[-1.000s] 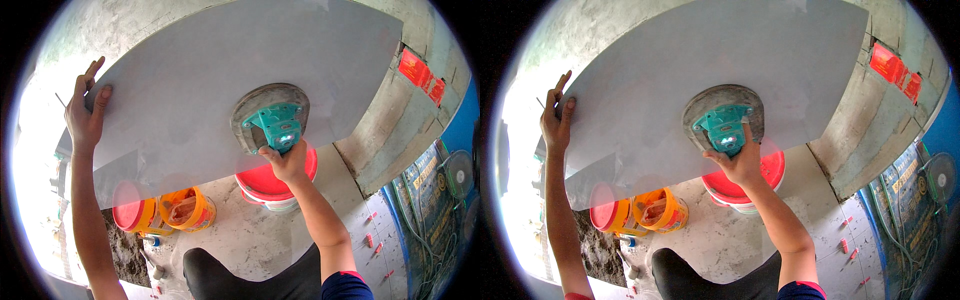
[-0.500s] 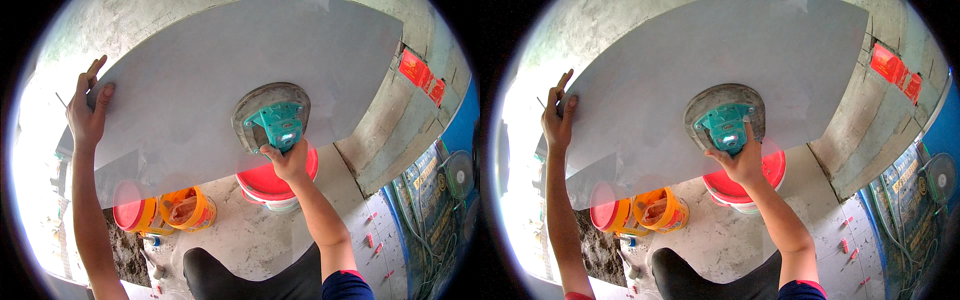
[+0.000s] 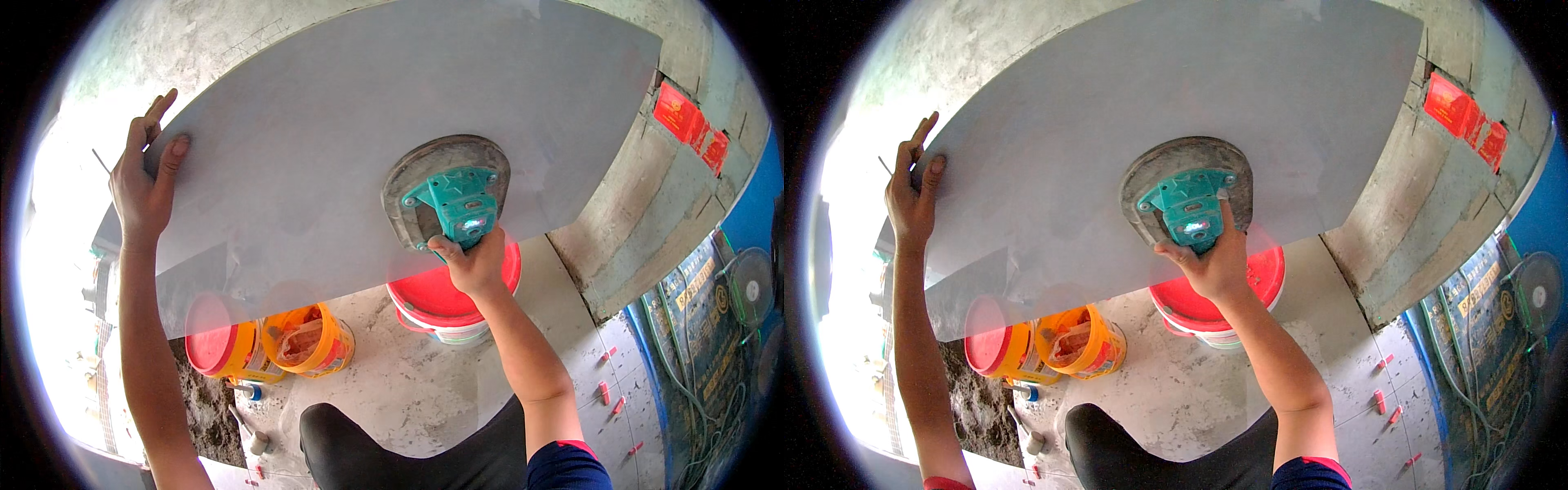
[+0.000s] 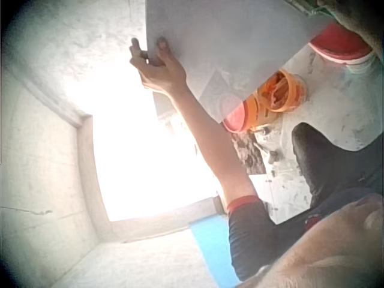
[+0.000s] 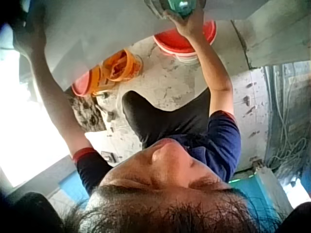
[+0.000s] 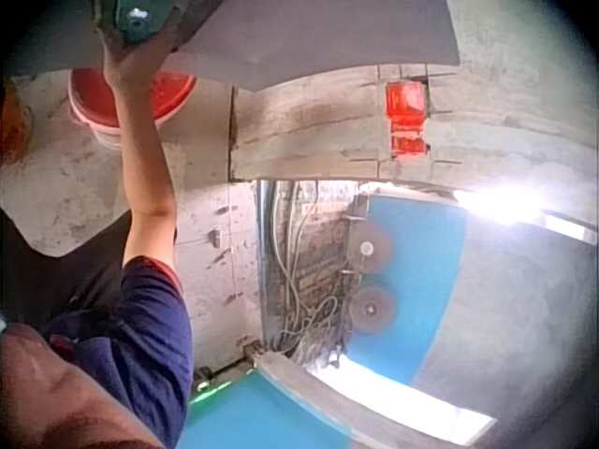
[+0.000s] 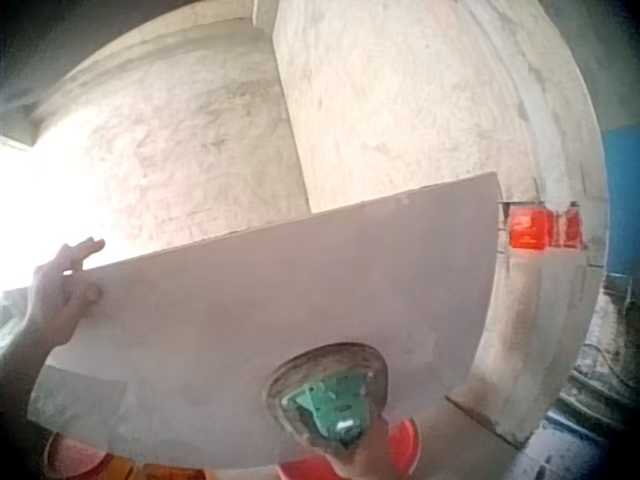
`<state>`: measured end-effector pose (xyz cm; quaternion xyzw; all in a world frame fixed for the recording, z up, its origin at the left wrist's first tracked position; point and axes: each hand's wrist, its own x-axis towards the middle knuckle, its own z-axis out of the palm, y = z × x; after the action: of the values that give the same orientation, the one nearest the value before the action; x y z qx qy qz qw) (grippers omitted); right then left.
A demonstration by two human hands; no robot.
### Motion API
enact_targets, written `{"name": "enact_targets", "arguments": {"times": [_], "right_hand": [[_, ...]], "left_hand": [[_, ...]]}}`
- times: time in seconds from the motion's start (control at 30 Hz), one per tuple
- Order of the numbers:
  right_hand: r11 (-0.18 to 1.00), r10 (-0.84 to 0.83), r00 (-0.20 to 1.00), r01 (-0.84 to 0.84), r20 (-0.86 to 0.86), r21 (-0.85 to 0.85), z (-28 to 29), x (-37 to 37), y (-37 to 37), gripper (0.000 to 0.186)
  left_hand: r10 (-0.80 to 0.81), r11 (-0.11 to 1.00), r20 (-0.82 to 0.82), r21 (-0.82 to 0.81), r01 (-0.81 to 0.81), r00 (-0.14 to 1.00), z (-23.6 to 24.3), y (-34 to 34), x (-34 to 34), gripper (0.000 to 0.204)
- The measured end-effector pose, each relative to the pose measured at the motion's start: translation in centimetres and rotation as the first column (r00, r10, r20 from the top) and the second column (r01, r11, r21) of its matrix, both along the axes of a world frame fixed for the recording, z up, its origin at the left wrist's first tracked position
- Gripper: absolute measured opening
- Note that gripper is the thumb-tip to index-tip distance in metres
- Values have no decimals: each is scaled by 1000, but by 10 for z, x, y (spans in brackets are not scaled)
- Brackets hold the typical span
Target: The person applies mortar to the back of a large tile using a trowel and then carefully places and levels the tile on the floor with a suction handle.
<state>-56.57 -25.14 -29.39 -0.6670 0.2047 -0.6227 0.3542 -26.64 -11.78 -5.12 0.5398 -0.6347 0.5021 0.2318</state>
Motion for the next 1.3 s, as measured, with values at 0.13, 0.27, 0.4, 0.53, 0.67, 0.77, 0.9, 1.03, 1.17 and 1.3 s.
{"name": "enact_targets", "arguments": {"times": [0.13, 0.27, 0.4, 0.53, 0.67, 0.77, 0.9, 1.03, 1.17, 1.3], "right_hand": [[999, -8, 1000, 8, 25, -34, 1, 1, 0, 69], [999, -15, 1000, 16, 17, -35, 1, 1, 0, 70], [999, -16, 999, 17, 31, -34, 1, 2, 1, 70], [998, -36, 999, 37, 12, -46, 0, 0, -1, 70], [999, -24, 1000, 24, 15, -27, 3, 0, 1, 71], [1000, 1, 1000, -1, 14, -10, 1, 0, 0, 71], [1000, 9, 999, -9, 31, -10, 3, 1, 2, 69], [1000, -4, 1000, 4, -7, -12, 3, 0, 2, 69], [1000, -7, 1000, 8, 24, -27, 1, -1, 0, 69], [1000, -5, 1000, 5, 18, -19, -1, -1, -1, 71]], "left_hand": [[27, 1000, -19, 14, -26, 999, 0, 2, 2, 41], [16, 1000, -41, 14, -16, 999, -1, 3, -1, 43], [64, 997, -97, 52, -59, 993, -2, 5, 1, 45], [55, 998, -90, 36, -52, 994, -3, 4, 1, 45], [5, 1000, -22, -3, -6, 1000, -2, 2, -1, 46], [78, 994, -111, 79, -69, 991, 0, 6, 3, 46], [87, 994, -120, 73, -79, 989, 1, 9, -4, 45], [86, 994, -137, 81, -75, 987, -3, 10, 1, 45], [31, 1000, -14, -5, -31, 999, 0, 5, -9, 45], [51, 998, -54, 35, -50, 997, -1, 7, -6, 44]]}}
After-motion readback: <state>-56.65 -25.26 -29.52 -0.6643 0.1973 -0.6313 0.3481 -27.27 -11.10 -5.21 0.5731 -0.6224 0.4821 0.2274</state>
